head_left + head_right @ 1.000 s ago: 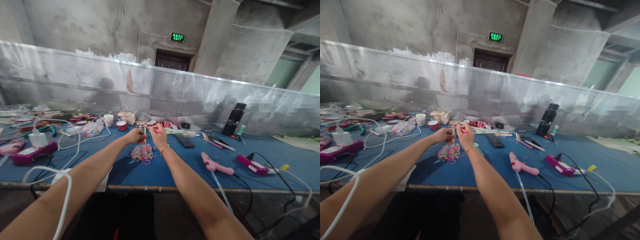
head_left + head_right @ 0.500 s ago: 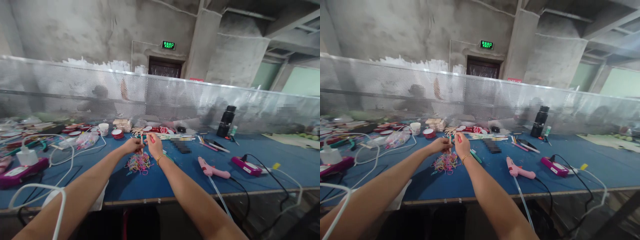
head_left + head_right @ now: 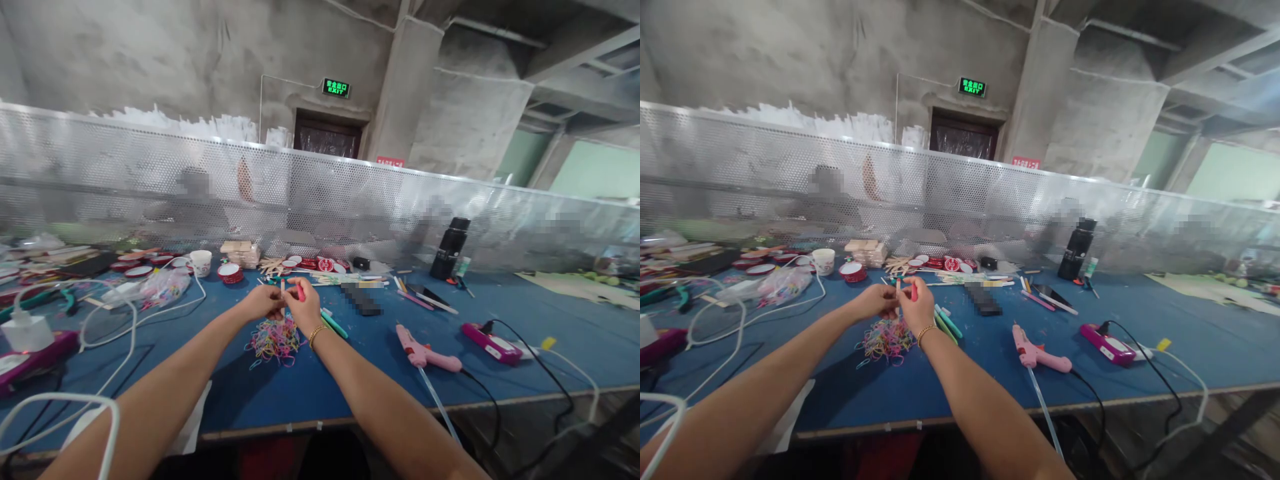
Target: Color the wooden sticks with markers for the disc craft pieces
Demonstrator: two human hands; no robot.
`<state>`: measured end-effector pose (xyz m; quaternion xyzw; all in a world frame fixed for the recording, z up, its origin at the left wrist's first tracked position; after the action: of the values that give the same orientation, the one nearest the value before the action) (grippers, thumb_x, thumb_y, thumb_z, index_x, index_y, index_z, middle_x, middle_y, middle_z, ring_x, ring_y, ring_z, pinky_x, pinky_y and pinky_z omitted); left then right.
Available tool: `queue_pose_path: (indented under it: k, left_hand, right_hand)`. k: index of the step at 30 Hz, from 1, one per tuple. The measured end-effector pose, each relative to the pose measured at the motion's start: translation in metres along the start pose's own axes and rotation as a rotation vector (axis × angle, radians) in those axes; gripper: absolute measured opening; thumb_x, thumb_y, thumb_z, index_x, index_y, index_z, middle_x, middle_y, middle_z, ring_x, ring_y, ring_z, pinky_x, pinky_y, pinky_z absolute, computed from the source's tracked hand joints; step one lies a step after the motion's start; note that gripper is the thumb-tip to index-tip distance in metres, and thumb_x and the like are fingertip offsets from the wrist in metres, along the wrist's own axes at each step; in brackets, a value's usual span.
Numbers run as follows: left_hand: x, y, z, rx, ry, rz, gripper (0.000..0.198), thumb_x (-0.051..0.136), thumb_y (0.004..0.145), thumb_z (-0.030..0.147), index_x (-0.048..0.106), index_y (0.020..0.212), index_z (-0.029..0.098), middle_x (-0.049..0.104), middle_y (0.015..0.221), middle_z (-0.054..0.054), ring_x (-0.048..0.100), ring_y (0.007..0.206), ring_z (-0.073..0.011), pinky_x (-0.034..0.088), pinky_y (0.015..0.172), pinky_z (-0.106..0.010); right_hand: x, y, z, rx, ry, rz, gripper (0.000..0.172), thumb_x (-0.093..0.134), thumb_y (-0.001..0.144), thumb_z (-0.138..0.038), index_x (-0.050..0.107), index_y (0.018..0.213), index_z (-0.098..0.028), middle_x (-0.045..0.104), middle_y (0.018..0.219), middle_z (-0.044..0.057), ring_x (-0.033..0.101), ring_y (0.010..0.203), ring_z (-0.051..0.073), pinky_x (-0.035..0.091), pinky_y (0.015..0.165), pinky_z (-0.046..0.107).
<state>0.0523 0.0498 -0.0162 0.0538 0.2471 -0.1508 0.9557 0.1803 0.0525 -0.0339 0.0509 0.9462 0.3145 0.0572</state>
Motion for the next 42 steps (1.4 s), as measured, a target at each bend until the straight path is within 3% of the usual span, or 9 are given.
queue_pose_path:
  k: [9, 13, 17, 23, 29, 38, 42]
  left_hand:
    - [-0.006, 0.002, 0.0, 0.083, 0.063, -0.014, 0.027, 0.066, 0.069, 0.043, 0.057, 0.07, 0.017, 0.064, 0.056, -0.001, 0.06, 0.051, -0.0142, 0.039, 0.046, -0.021]
    - [-0.005, 0.006, -0.006, 0.124, 0.128, 0.013, 0.023, 0.059, 0.075, 0.038, 0.058, 0.066, 0.017, 0.059, 0.051, 0.001, 0.048, 0.043, -0.0097, 0.033, 0.044, -0.021]
    - [-0.002, 0.009, -0.014, 0.079, 0.096, 0.016, 0.025, 0.058, 0.076, 0.038, 0.054, 0.062, 0.017, 0.056, 0.049, 0.002, 0.042, 0.042, -0.0082, 0.03, 0.044, -0.021]
    - [0.0, 0.011, -0.016, 0.026, -0.004, 0.019, 0.035, 0.06, 0.073, 0.05, 0.052, 0.062, 0.018, 0.057, 0.051, 0.002, 0.044, 0.042, -0.0084, 0.033, 0.044, -0.022]
    - [0.0, 0.01, -0.012, 0.048, 0.014, 0.053, 0.03, 0.06, 0.073, 0.046, 0.056, 0.068, 0.016, 0.058, 0.053, 0.002, 0.045, 0.043, -0.0084, 0.034, 0.045, -0.022]
    - [0.0, 0.009, -0.009, 0.044, 0.029, 0.043, 0.028, 0.061, 0.074, 0.043, 0.058, 0.071, 0.016, 0.059, 0.053, 0.002, 0.046, 0.044, -0.0085, 0.033, 0.045, -0.021]
    - [0.004, 0.003, -0.003, 0.045, 0.019, 0.015, 0.027, 0.064, 0.073, 0.041, 0.059, 0.072, 0.015, 0.061, 0.056, 0.0, 0.053, 0.049, -0.0101, 0.036, 0.047, -0.021]
  right_hand:
    - [0.003, 0.0, -0.001, 0.043, 0.138, 0.025, 0.027, 0.062, 0.071, -0.027, 0.056, 0.097, -0.023, 0.063, 0.072, -0.003, 0.063, 0.066, 0.015, 0.054, 0.067, 0.029]
    - [0.002, -0.001, 0.001, 0.014, 0.119, 0.016, 0.026, 0.062, 0.072, -0.027, 0.056, 0.097, -0.023, 0.064, 0.076, -0.001, 0.063, 0.07, 0.015, 0.053, 0.068, 0.029]
    - [0.001, 0.0, 0.004, 0.007, 0.08, -0.031, 0.027, 0.062, 0.072, -0.027, 0.057, 0.098, -0.022, 0.063, 0.073, -0.002, 0.062, 0.066, 0.015, 0.052, 0.067, 0.029]
    - [-0.004, 0.002, 0.006, -0.001, -0.006, -0.027, 0.026, 0.06, 0.074, -0.03, 0.058, 0.099, -0.023, 0.063, 0.075, -0.002, 0.062, 0.068, 0.015, 0.051, 0.069, 0.029]
    - [-0.009, 0.003, 0.006, -0.003, 0.004, 0.031, 0.023, 0.056, 0.081, -0.036, 0.06, 0.099, -0.022, 0.066, 0.078, 0.0, 0.064, 0.074, 0.017, 0.051, 0.077, 0.032]
    - [-0.013, 0.001, 0.0, 0.02, 0.075, 0.117, 0.045, 0.041, 0.091, -0.055, 0.066, 0.101, -0.02, 0.063, 0.07, 0.002, 0.059, 0.067, 0.017, 0.048, 0.068, 0.03]
    - [-0.014, -0.001, -0.003, 0.007, 0.076, 0.119, 0.043, 0.042, 0.09, -0.054, 0.066, 0.093, -0.019, 0.064, 0.074, 0.003, 0.062, 0.074, 0.018, 0.048, 0.069, 0.03]
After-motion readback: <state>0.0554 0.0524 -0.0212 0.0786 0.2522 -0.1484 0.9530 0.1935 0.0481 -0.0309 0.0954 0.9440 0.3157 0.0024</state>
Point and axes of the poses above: each hand's wrist, its own y-axis towards the middle knuckle, its own x-axis out of the palm, z = x × y, the point moved 4 cm from there along y, towards the middle knuckle
